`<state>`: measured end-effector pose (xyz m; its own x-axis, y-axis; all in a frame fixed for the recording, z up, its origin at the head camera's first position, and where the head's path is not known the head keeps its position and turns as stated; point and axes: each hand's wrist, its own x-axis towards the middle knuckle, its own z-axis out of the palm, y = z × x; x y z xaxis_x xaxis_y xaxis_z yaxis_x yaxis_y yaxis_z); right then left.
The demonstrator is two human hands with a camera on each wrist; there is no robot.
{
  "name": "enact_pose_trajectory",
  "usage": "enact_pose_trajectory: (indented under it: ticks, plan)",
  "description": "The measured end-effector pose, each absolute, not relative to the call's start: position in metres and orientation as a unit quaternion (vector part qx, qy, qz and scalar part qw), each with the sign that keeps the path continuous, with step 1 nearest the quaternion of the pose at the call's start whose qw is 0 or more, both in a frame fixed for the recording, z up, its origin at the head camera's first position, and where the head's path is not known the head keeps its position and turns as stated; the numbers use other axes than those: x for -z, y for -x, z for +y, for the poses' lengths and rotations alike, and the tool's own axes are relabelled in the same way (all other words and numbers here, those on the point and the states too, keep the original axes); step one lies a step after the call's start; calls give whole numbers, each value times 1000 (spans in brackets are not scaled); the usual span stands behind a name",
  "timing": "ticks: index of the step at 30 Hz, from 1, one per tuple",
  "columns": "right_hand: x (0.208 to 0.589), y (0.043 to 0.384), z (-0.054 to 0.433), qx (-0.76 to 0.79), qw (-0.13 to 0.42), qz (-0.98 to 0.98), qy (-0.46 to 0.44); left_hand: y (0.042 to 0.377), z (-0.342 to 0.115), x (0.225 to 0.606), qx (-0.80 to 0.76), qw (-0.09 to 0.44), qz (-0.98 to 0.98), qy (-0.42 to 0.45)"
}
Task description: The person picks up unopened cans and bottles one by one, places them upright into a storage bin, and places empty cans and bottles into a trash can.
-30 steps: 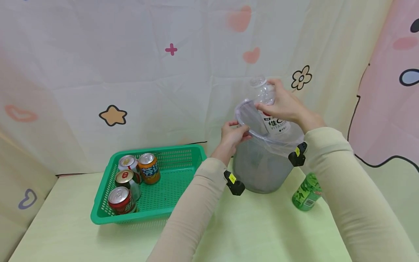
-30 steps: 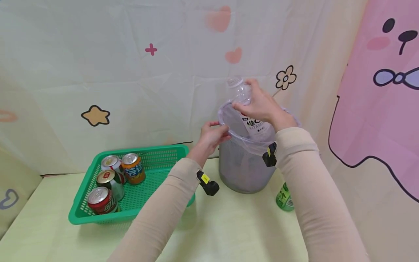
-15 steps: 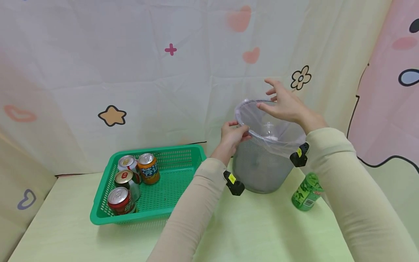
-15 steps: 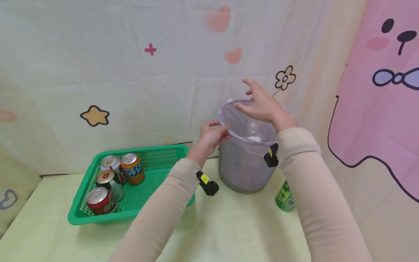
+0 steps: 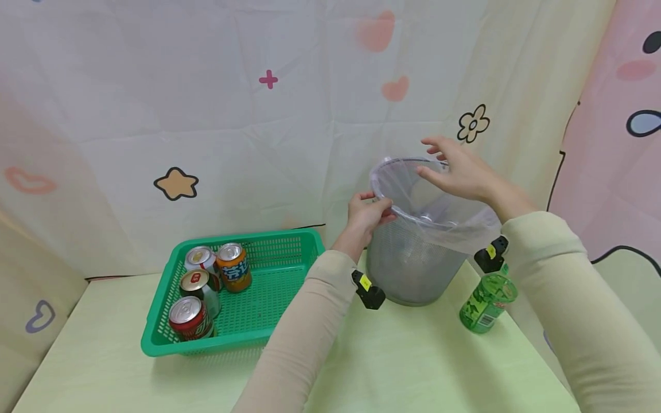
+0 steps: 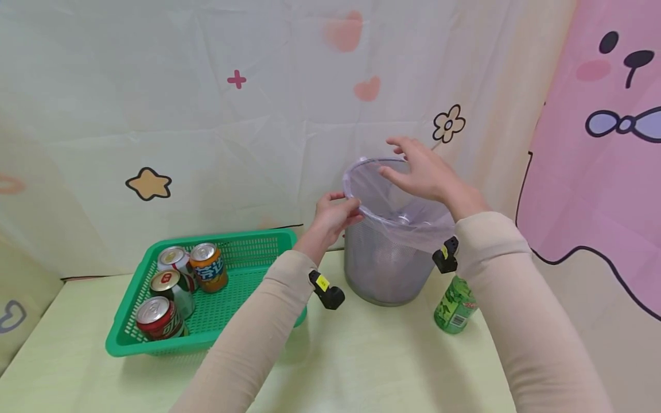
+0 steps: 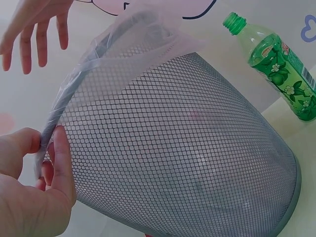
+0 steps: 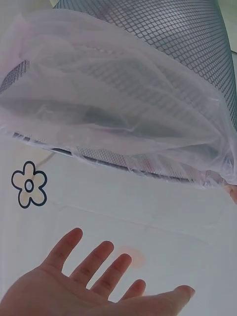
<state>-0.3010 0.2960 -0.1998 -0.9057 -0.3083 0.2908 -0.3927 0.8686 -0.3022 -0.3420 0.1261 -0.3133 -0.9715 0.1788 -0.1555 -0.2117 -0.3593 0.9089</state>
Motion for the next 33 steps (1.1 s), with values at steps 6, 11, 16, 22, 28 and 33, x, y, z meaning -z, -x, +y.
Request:
enact_pose_trajectory:
  ticks: [6, 11, 16, 22, 28, 33]
  plan:
    - [200, 293, 302, -176, 119, -959, -186, 341, 124, 314, -824, 116, 555, 12]
    - [204, 291, 308, -160, 138, -959, -187, 341, 122, 313, -821, 113, 560, 10]
    - [208, 288, 314, -154, 155, -958, -185, 341, 121, 312, -820, 111, 562, 10]
    - [220, 285, 322, -154, 182, -954, -183, 341, 123, 312, -820, 114, 560, 13]
    - [231, 283, 328, -151, 218, -947, -184, 342, 125, 313, -824, 113, 555, 14]
    - [234, 278, 331, -148, 239, -942, -181, 342, 125, 312, -823, 114, 556, 14]
